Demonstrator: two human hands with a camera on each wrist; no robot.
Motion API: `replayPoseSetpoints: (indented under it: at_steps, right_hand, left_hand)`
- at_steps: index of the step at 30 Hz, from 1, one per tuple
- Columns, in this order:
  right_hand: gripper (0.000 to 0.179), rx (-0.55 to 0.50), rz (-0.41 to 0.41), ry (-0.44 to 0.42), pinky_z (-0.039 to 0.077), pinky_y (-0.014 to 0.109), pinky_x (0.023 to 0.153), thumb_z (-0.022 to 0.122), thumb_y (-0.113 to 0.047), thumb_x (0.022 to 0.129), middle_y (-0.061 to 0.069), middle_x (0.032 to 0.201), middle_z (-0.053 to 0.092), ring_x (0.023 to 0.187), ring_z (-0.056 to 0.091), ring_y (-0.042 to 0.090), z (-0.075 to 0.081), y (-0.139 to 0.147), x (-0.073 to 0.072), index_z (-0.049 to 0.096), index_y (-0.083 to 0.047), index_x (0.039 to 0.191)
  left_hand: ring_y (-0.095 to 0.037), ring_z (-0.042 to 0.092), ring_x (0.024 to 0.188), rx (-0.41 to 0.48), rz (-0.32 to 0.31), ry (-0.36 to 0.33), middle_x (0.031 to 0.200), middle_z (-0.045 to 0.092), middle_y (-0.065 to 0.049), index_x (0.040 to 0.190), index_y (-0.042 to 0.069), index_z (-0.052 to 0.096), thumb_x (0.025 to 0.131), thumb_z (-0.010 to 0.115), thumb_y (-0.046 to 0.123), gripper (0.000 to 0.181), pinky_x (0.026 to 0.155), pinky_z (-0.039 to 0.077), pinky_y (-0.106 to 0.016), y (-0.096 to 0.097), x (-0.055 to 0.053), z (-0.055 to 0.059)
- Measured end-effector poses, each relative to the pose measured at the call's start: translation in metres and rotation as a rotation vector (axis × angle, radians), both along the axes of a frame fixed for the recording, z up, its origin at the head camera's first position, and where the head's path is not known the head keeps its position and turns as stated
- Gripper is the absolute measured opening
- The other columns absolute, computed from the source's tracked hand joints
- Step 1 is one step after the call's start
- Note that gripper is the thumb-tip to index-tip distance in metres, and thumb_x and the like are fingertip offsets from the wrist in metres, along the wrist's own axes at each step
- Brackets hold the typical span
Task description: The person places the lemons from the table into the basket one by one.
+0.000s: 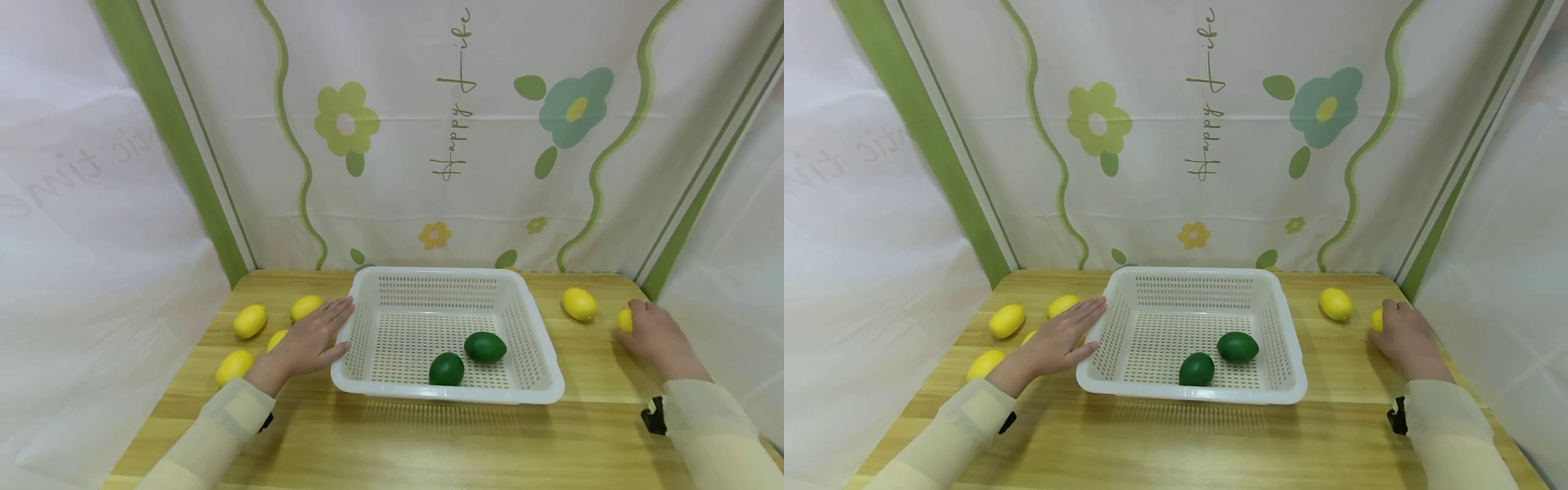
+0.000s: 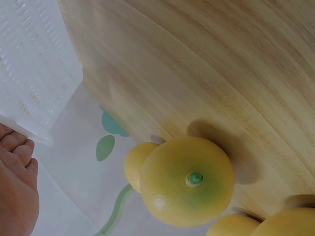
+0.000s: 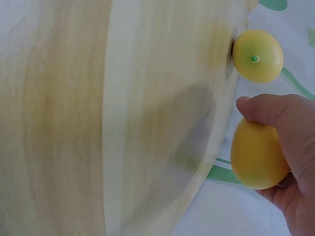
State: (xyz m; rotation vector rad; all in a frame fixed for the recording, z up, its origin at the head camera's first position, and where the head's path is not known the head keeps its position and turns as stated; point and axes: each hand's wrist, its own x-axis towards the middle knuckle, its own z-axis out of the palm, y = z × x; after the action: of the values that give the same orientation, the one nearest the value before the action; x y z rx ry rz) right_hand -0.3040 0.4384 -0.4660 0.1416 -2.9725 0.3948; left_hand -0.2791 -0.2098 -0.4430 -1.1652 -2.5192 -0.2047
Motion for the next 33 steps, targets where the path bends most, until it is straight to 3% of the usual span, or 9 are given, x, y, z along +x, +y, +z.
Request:
replayPoseSetpoints:
  at_steps: [7,13,20,33]
  right_hand:
    - [0.07,0.017,0.026,0.134,0.04,0.066,0.074,0.073,-0.013,0.081,0.044,0.11,0.04,0.093,0.043,0.058,-0.001,-0.004,-0.001,0.034,0.021,0.127]
    - [0.068,0.082,0.053,0.229,0.041,0.064,0.072,0.076,-0.008,0.076,0.043,0.107,0.041,0.089,0.044,0.056,0.001,-0.005,0.0,0.036,0.02,0.124]
    - [0.067,0.16,0.118,0.367,0.041,0.062,0.068,0.079,-0.002,0.069,0.041,0.099,0.044,0.082,0.048,0.055,0.004,-0.007,0.001,0.037,0.016,0.117]
    - [0.075,0.218,0.18,0.503,0.042,0.063,0.068,0.083,0.005,0.057,0.04,0.1,0.044,0.084,0.047,0.056,0.014,-0.007,0.004,0.041,0.019,0.118]
  left_hand:
    - [-0.035,0.033,0.139,0.002,0.003,-0.012,0.15,0.035,-0.023,0.144,-0.009,0.037,0.103,0.037,0.046,0.069,0.113,0.026,-0.048,0.0,0.0,0.0]
    - [-0.036,0.035,0.137,0.01,-0.004,0.006,0.149,0.036,-0.023,0.143,-0.009,0.039,0.103,0.034,0.048,0.07,0.112,0.027,-0.049,0.0,0.0,-0.001]
    - [-0.034,0.032,0.14,-0.002,0.01,-0.023,0.151,0.034,-0.022,0.145,-0.008,0.036,0.103,0.037,0.046,0.069,0.114,0.024,-0.047,-0.001,0.001,0.001]
    - [-0.036,0.035,0.137,0.001,0.0,0.001,0.149,0.036,-0.023,0.143,-0.009,0.039,0.102,0.042,0.043,0.067,0.113,0.027,-0.049,0.0,0.001,0.001]
